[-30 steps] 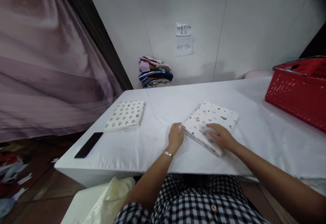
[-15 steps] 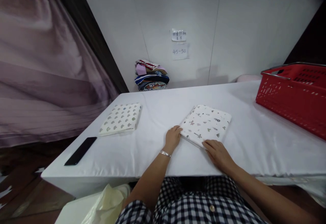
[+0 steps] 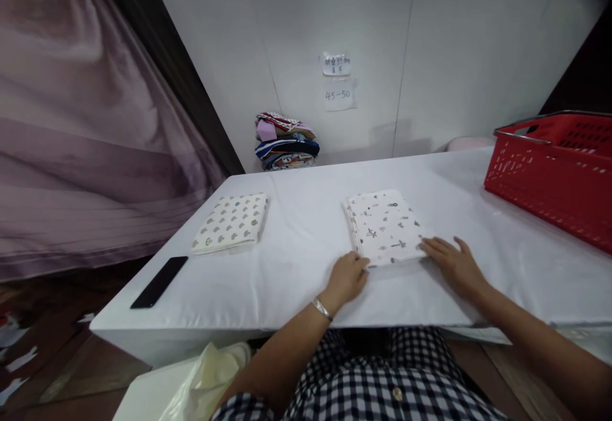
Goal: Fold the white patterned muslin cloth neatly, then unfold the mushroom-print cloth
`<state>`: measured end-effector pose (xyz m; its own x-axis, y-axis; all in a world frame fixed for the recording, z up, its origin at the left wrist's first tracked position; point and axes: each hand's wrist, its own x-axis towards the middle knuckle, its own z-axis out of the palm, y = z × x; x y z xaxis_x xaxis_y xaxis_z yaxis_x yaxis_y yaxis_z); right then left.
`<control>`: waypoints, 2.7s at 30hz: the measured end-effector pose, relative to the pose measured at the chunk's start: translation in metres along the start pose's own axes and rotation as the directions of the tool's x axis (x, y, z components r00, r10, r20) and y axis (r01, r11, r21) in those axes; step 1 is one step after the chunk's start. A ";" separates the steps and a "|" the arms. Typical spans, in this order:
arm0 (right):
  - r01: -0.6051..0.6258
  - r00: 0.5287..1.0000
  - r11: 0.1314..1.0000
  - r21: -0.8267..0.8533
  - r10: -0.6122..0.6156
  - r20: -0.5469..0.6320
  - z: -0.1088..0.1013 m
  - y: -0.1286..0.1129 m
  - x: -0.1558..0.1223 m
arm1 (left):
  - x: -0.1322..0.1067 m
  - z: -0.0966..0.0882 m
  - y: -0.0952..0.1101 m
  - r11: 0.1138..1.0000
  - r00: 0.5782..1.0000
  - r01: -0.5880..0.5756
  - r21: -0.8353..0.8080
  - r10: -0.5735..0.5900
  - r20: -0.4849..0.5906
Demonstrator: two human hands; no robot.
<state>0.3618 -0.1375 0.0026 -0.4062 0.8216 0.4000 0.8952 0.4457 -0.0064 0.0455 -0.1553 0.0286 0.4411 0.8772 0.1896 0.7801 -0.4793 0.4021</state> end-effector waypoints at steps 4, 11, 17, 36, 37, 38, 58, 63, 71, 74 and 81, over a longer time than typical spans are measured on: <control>-0.056 0.997 0.997 0.053 0.059 -0.044 -0.005 0.009 0.022 | -0.005 0.011 0.020 0.974 0.999 -0.003 -0.225 -0.006 -0.041; -0.069 0.997 0.862 0.503 0.050 0.051 -0.007 -0.083 0.065 | 0.021 0.008 0.004 0.822 0.915 0.257 -0.508 -0.377 -0.146; -0.321 0.925 0.878 0.354 0.209 0.318 -0.007 -0.118 0.099 | 0.030 0.019 0.004 0.830 0.869 0.392 -0.397 -0.476 -0.137; -0.358 0.891 0.905 0.229 0.258 0.373 0.003 -0.128 0.109 | 0.026 0.023 0.006 0.864 0.879 0.362 -0.351 -0.442 -0.181; -0.353 0.894 0.904 0.241 0.250 0.372 0.003 -0.128 0.109 | 0.026 0.023 0.006 0.865 0.879 0.357 -0.353 -0.438 -0.186; -0.349 0.896 0.902 0.255 0.242 0.372 0.003 -0.127 0.109 | 0.026 0.023 0.006 0.868 0.881 0.349 -0.354 -0.433 -0.192; -0.323 0.916 0.850 0.417 0.171 0.362 0.008 -0.126 0.100 | 0.044 0.011 0.003 0.789 0.826 0.483 -0.381 -0.554 -0.100; -0.262 0.939 0.822 0.506 0.095 0.331 0.008 -0.124 0.093 | 0.064 0.007 0.000 0.741 0.789 0.548 -0.387 -0.612 -0.055; -0.252 0.947 0.835 0.489 0.109 0.302 0.004 -0.127 0.088 | 0.093 0.008 -0.004 0.689 0.721 0.646 -0.328 -0.692 -0.032; -0.318 0.923 0.847 0.425 0.175 0.342 0.002 -0.128 0.092 | 0.096 0.008 -0.006 0.677 0.708 0.657 -0.331 -0.705 -0.036; -0.248 0.936 0.884 0.397 0.112 0.335 0.002 -0.128 0.097 | 0.094 0.011 -0.009 0.670 0.694 0.657 -0.346 -0.716 -0.068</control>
<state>0.2077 -0.1138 0.0400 -0.3413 0.9376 0.0667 0.8189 0.3314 -0.4686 0.0851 -0.0688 0.0331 -0.2828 0.9544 -0.0953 0.6590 0.2655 0.7037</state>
